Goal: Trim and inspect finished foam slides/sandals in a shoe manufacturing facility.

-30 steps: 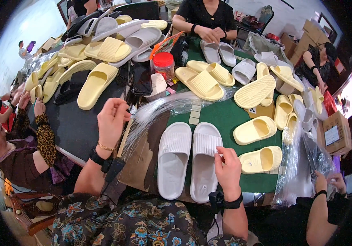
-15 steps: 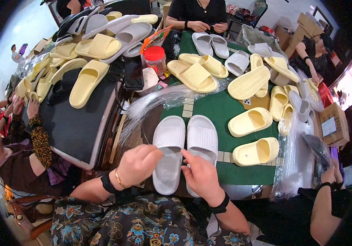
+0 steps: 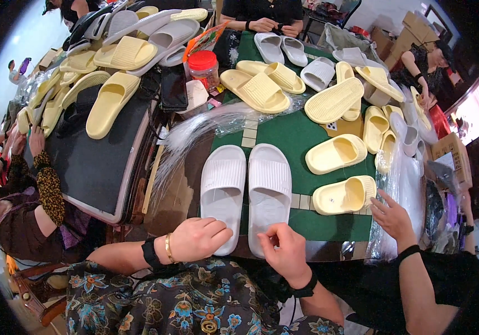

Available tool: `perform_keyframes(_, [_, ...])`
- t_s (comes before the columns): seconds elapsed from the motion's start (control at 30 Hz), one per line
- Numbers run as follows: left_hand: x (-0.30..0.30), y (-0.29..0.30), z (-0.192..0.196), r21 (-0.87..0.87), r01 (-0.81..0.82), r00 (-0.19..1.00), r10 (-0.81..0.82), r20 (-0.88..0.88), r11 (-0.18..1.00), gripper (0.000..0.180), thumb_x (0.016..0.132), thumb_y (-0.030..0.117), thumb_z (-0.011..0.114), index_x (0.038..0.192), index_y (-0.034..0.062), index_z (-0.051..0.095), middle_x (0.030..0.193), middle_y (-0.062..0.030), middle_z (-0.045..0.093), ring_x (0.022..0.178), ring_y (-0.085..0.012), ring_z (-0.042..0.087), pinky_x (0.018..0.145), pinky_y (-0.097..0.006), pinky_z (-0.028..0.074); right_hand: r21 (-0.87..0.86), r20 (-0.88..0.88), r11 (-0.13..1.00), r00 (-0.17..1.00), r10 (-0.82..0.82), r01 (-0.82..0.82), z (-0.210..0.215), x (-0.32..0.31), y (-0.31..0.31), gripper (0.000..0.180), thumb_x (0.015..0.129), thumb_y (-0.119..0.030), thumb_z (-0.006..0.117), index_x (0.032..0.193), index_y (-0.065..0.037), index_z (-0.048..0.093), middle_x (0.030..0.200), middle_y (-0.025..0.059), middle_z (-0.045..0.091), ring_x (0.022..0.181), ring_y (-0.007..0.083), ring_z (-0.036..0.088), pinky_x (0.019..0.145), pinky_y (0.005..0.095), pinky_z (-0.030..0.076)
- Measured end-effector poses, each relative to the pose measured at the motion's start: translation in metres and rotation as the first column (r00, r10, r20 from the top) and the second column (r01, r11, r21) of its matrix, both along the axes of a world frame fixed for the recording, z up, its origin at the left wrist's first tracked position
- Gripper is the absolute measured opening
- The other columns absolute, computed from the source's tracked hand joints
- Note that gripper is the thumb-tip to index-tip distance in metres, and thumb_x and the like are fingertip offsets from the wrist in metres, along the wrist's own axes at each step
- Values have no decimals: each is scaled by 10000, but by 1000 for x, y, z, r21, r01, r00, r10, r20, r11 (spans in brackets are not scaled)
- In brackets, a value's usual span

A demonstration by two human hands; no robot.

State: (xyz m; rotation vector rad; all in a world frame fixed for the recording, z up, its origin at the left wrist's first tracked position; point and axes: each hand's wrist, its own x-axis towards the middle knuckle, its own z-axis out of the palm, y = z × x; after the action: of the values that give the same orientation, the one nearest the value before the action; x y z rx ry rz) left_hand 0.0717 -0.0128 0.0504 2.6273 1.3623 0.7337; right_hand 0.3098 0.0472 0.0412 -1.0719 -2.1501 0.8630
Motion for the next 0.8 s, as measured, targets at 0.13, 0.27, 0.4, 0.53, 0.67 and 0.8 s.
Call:
perform_keyframes(0.13, [1,2,-9,-66,-79,997,79,-2,995,114,752,122,588,828,66,525,741,-58,530,689,-208,625,568,-326,522,-99,-21,991,995,-97,94,5,4,-4,190,831,-92,730,919,-26,575,715,69,625,568,167,618,521,284,503])
perform_keyframes(0.27, [9,1,-7,-59,-89,996,89,3,994,112,748,117,589,826,70,524,741,-60,531,689,-213,626,570,-332,525,-136,-36,990,998,-53,48,7,-5,-9,182,836,-96,703,982,-36,613,735,96,625,586,219,624,548,320,509])
perform_keyframes(0.4, [16,2,-6,-63,-67,997,69,26,996,109,753,118,591,830,78,525,741,-54,526,683,-215,623,572,-343,525,138,38,980,990,138,-142,-6,-9,-3,139,833,-75,672,961,-40,632,783,120,627,680,303,634,603,371,514])
perform_keyframes(0.53, [4,5,-6,-60,-59,998,59,-9,996,109,757,123,588,835,78,526,764,-55,529,709,-217,614,580,-339,519,145,75,978,987,139,-149,-4,-2,-1,85,832,-71,670,904,-45,633,794,121,627,706,316,631,608,383,507])
perform_keyframes(0.67, [-16,7,-2,-37,-122,990,119,-82,992,192,737,117,589,923,69,581,818,-48,555,745,-223,603,621,-335,519,156,85,977,988,132,-144,-1,6,2,75,825,-68,672,885,-47,633,783,117,623,692,309,628,604,379,505])
perform_keyframes(0.8, [-17,-3,-2,-101,28,999,-31,-27,994,201,739,130,593,930,71,586,849,-49,562,744,-222,594,627,-331,518,118,130,965,967,220,-236,-5,13,1,73,813,-66,676,856,-52,619,759,112,612,682,309,625,597,383,504])
